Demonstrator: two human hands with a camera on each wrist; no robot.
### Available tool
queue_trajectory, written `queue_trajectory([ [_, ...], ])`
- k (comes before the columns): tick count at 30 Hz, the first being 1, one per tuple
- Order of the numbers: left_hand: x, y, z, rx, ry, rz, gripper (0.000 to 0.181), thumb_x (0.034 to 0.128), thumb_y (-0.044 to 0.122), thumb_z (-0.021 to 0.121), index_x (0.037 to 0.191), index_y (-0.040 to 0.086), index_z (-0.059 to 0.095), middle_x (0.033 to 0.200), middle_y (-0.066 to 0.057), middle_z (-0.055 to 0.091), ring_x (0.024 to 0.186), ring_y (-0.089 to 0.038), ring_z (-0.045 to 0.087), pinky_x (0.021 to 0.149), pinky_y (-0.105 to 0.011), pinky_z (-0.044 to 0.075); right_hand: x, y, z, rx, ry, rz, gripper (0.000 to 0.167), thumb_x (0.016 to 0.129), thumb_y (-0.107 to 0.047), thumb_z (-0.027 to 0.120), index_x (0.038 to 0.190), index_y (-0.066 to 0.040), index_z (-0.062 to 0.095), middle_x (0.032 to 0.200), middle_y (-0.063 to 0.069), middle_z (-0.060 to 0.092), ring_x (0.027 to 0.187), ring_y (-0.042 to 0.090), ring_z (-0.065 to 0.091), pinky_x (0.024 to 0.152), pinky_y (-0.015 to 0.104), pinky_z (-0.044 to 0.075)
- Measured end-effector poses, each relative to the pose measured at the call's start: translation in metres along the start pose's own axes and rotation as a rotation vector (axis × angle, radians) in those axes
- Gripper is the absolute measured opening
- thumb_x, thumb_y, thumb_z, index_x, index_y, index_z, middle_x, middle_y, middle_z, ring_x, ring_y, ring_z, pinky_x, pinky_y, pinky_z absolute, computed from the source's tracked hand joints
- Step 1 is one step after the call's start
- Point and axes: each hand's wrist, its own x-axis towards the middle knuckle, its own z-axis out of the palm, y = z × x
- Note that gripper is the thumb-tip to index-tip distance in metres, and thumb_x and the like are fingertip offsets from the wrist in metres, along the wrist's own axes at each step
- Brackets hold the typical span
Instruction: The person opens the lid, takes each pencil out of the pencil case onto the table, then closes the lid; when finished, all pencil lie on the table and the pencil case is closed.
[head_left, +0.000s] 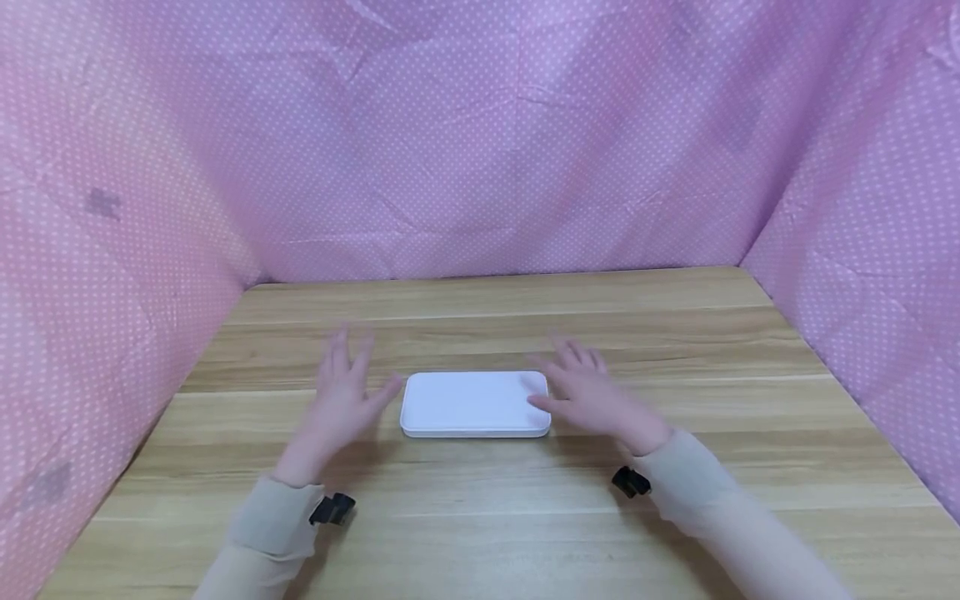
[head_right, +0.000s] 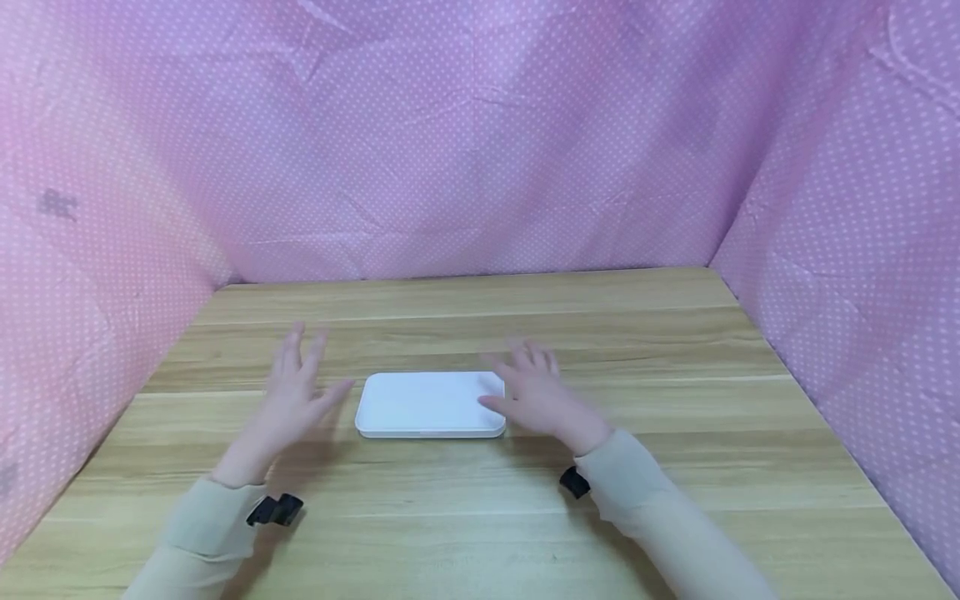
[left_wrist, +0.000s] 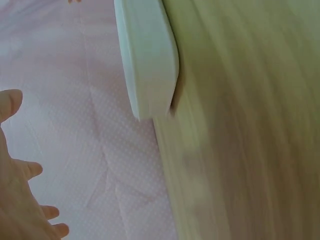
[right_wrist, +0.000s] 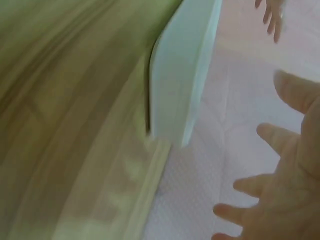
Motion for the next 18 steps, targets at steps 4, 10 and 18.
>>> queue_trajectory([
  [4,-0.001,0.007,0.013,-0.024,-0.068,0.027,0.080,0.0884,0.048,0.060,0.149,0.009,0.025,0.154,-0.030,0.000,0.141,-0.050,0.002,0.107,-0.070,0.015,0.009,-0.010,0.008,-0.003,-0.117,-0.059,0.062,0.092,-0.046,0.055,0.147,-0.023,0.036,0.156,0.022,0.015,0.140,0.048,0.015,0.110,0.067,0.010],
  [10,-0.007,0.015,0.032,-0.002,-0.167,0.104,0.070,0.0869,0.042,0.064,0.143,0.007,0.040,0.153,-0.029,0.016,0.141,-0.046,0.016,0.107,-0.064,0.026,0.015,-0.019,0.017,-0.012,-0.261,-0.055,0.057,0.088,-0.041,0.064,0.140,-0.022,0.048,0.153,0.017,0.029,0.140,0.041,0.024,0.111,0.063,0.017],
  [18,0.003,0.021,0.041,0.003,-0.334,0.149,0.078,0.0830,0.038,0.070,0.146,0.008,0.036,0.152,-0.031,0.018,0.141,-0.048,0.015,0.111,-0.062,0.021,0.024,-0.024,0.018,-0.103,-0.180,-0.099,0.060,0.076,-0.033,0.079,0.130,-0.017,0.059,0.144,0.020,0.042,0.129,0.041,0.041,0.107,0.056,0.033],
])
